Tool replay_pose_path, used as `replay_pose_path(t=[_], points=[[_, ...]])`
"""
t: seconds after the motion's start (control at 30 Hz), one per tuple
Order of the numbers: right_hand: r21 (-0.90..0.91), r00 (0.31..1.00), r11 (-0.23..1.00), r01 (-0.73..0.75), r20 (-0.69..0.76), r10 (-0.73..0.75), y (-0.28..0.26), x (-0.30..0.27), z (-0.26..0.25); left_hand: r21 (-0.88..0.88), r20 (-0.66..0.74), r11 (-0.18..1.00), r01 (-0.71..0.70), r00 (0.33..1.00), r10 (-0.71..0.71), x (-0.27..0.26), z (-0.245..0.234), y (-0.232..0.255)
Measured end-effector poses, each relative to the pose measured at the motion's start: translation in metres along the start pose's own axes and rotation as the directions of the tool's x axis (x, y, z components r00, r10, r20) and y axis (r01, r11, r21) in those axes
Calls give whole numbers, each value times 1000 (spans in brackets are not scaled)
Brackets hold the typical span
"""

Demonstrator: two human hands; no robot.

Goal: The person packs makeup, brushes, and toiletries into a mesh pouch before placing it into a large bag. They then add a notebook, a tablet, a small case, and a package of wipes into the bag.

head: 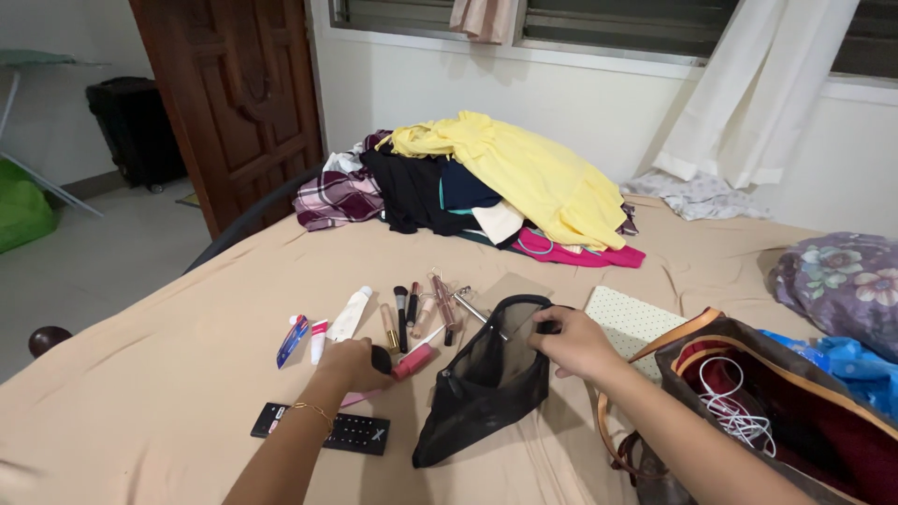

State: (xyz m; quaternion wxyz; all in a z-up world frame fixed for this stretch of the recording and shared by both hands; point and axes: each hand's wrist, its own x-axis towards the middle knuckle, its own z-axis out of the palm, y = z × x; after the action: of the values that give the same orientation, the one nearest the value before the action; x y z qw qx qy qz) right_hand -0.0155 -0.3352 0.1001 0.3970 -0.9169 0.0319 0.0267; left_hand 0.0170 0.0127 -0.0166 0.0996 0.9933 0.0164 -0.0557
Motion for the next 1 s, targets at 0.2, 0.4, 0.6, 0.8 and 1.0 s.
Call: replay_pose_path(t=[0.2,0.4,0.6,0.8,1.0], points=[[-12,1000,1000,29,1,-29,1,-1,-3,-440,-295,897,31,939,-177,15,-1,-7],[0,1000,1000,3,29,-3,7,3,-2,-915,-176,398,-63,951,-253,-1,-57,11],[55,997,997,60,41,-63,16,10,2,-960,-228,157,-233,972,49,-40,-116,71],[191,997,980,47,55,-58,31,25,5,-944,-142,212,-253,891,431,-75,-127,161],[95,986,982,164,9,-165,59,37,-3,-918,192,394,-45,820,540,-70,-81,198]])
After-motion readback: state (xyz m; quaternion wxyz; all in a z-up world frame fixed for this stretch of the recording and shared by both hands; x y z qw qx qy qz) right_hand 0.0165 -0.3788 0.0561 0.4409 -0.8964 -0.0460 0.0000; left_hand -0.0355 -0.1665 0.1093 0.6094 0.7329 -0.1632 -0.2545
